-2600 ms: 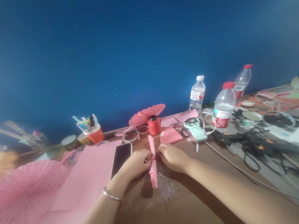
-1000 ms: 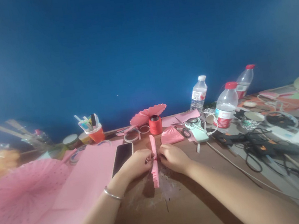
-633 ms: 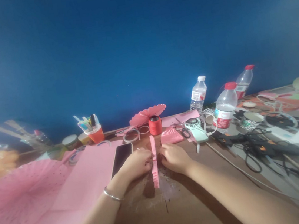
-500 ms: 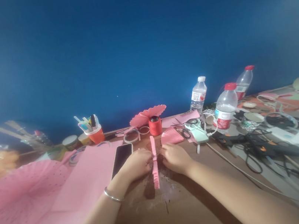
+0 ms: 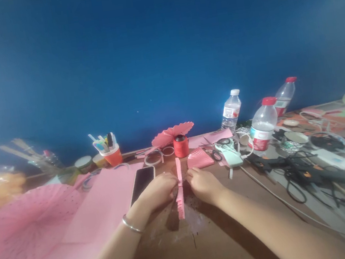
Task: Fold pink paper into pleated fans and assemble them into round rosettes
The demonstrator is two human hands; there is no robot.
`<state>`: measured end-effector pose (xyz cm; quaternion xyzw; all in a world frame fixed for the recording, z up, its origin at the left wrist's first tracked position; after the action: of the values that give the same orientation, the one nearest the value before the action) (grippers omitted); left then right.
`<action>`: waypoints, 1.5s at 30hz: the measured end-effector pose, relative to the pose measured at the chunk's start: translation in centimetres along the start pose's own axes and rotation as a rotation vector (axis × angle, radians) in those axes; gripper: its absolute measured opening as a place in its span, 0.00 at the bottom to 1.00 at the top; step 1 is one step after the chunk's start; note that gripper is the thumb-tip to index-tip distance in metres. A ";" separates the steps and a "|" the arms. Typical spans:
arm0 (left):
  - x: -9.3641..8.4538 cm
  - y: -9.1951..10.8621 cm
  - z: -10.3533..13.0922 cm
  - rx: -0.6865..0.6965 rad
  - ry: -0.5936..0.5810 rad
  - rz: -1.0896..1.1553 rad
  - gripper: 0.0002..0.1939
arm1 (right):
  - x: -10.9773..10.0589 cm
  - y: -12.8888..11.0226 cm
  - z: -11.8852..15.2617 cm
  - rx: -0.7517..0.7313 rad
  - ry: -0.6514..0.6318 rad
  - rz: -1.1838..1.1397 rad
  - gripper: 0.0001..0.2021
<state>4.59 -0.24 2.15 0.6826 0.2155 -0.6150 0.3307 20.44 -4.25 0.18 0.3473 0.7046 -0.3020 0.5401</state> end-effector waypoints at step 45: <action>-0.1 0.0 0.7 -0.596 0.071 0.173 0.10 | 1.5 -0.2 -0.9 0.079 0.105 -0.292 0.10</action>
<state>4.09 -0.78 2.21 0.5923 0.3390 -0.4702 0.5596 19.53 -3.42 -1.11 0.2777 0.7623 -0.3863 0.4388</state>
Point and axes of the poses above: each hand's wrist, its own z-axis away from the middle knuckle, its own x-axis out of the palm, y = z × x, the point moved 2 cm from there along -z, towards the middle knuckle, and after that the axes turned 10 degrees about -x, right-handed, at the moved point
